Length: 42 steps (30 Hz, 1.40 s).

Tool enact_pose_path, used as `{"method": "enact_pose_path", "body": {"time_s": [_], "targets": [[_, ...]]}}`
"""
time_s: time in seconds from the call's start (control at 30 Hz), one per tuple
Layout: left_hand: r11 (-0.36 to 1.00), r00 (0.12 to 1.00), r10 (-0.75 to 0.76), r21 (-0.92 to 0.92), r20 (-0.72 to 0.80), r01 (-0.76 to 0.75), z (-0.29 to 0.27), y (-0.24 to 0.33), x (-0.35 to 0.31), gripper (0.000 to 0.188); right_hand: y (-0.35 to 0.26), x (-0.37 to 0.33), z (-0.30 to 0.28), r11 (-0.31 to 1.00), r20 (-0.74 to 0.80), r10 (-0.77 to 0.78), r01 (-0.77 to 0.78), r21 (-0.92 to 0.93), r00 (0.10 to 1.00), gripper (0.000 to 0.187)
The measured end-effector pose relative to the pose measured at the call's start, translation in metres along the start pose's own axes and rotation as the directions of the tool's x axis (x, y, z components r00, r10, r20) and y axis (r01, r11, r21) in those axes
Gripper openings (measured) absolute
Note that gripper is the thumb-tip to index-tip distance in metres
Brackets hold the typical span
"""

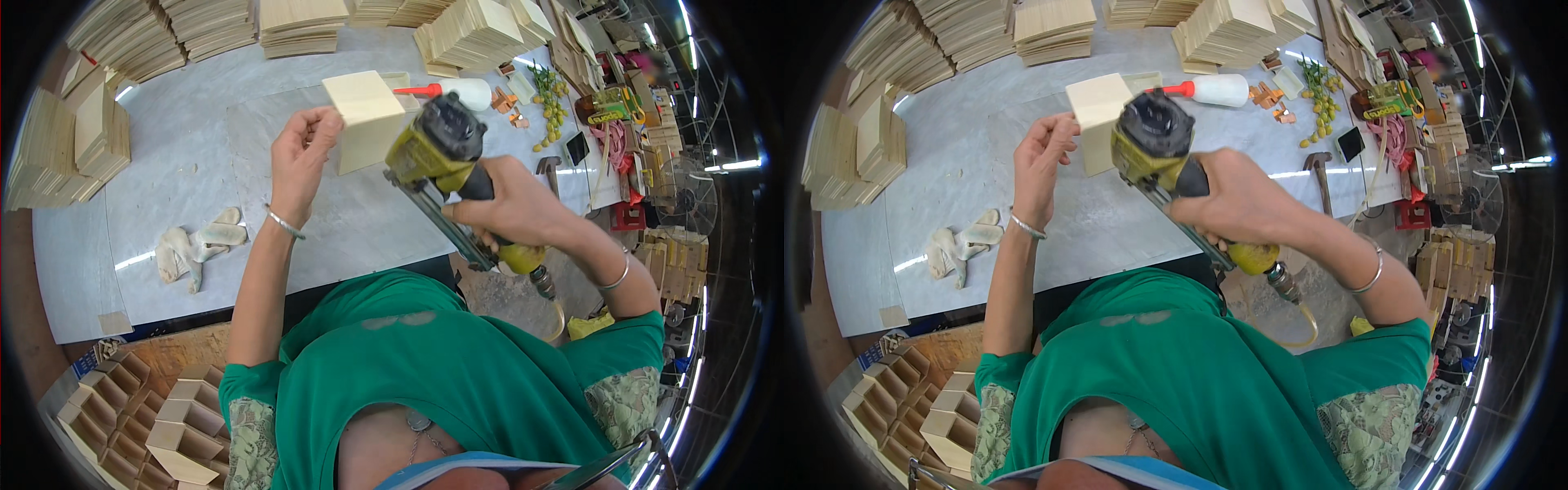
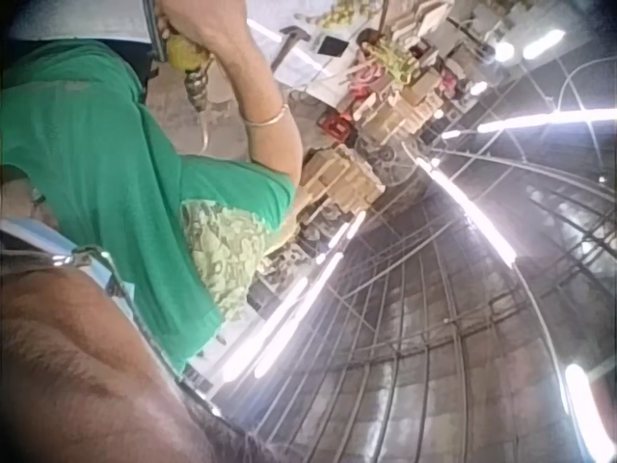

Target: Assembling wooden birdhouses using glue and a pneumatic nail gun.

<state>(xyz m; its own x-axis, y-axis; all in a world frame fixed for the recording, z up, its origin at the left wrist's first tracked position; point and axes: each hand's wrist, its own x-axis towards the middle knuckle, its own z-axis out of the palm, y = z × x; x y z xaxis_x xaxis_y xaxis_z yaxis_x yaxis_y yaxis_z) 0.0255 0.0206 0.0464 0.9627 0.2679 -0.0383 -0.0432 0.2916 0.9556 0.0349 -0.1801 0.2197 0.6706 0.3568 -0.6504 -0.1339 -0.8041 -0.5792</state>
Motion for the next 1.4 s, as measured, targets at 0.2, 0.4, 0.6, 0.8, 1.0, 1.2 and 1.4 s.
{"method": "enact_pose_path", "body": {"time_s": [0.2, 0.4, 0.6, 0.8, 1.0, 1.2, 1.4], "targets": [[0.993, 0.995, -0.080, 0.077, -0.055, 0.084, -0.012, -0.009, 0.011, 0.025, 0.002, -0.020, -0.011, 0.991, -0.175, -0.052, 0.072, 0.111, 0.983, 0.024], [0.936, 0.947, -0.301, -0.223, -0.109, 0.272, -0.019, -0.026, 0.021, 0.028, 0.020, -0.024, -0.023, 0.982, -0.233, -0.043, 0.084, 0.171, 0.972, 0.021], [0.896, 0.916, -0.391, -0.269, -0.095, 0.354, -0.017, -0.020, 0.027, 0.028, 0.036, -0.020, -0.017, 0.969, -0.218, 0.015, 0.040, 0.245, 0.976, 0.022], [0.936, 0.947, -0.317, -0.179, -0.048, 0.304, -0.001, -0.006, 0.014, 0.023, 0.036, -0.021, -0.021, 0.963, -0.213, 0.004, 0.054, 0.264, 0.977, 0.023], [0.984, 0.988, -0.150, -0.090, 0.040, 0.153, 0.012, -0.004, -0.019, 0.020, 0.029, -0.020, -0.014, 0.942, -0.180, -0.114, 0.164, 0.294, 0.977, 0.023], [0.998, 1.000, 0.027, -0.057, -0.012, -0.028, 0.016, -0.013, -0.033, 0.017, 0.026, -0.010, -0.005, 0.936, -0.166, -0.165, 0.207, 0.284, 0.972, 0.025], [0.803, 0.853, 0.522, 0.342, -0.006, -0.488, 0.017, -0.024, -0.042, 0.019, 0.023, -0.010, -0.004, 0.945, -0.149, -0.178, 0.211, 0.249, 0.973, 0.023]]}}
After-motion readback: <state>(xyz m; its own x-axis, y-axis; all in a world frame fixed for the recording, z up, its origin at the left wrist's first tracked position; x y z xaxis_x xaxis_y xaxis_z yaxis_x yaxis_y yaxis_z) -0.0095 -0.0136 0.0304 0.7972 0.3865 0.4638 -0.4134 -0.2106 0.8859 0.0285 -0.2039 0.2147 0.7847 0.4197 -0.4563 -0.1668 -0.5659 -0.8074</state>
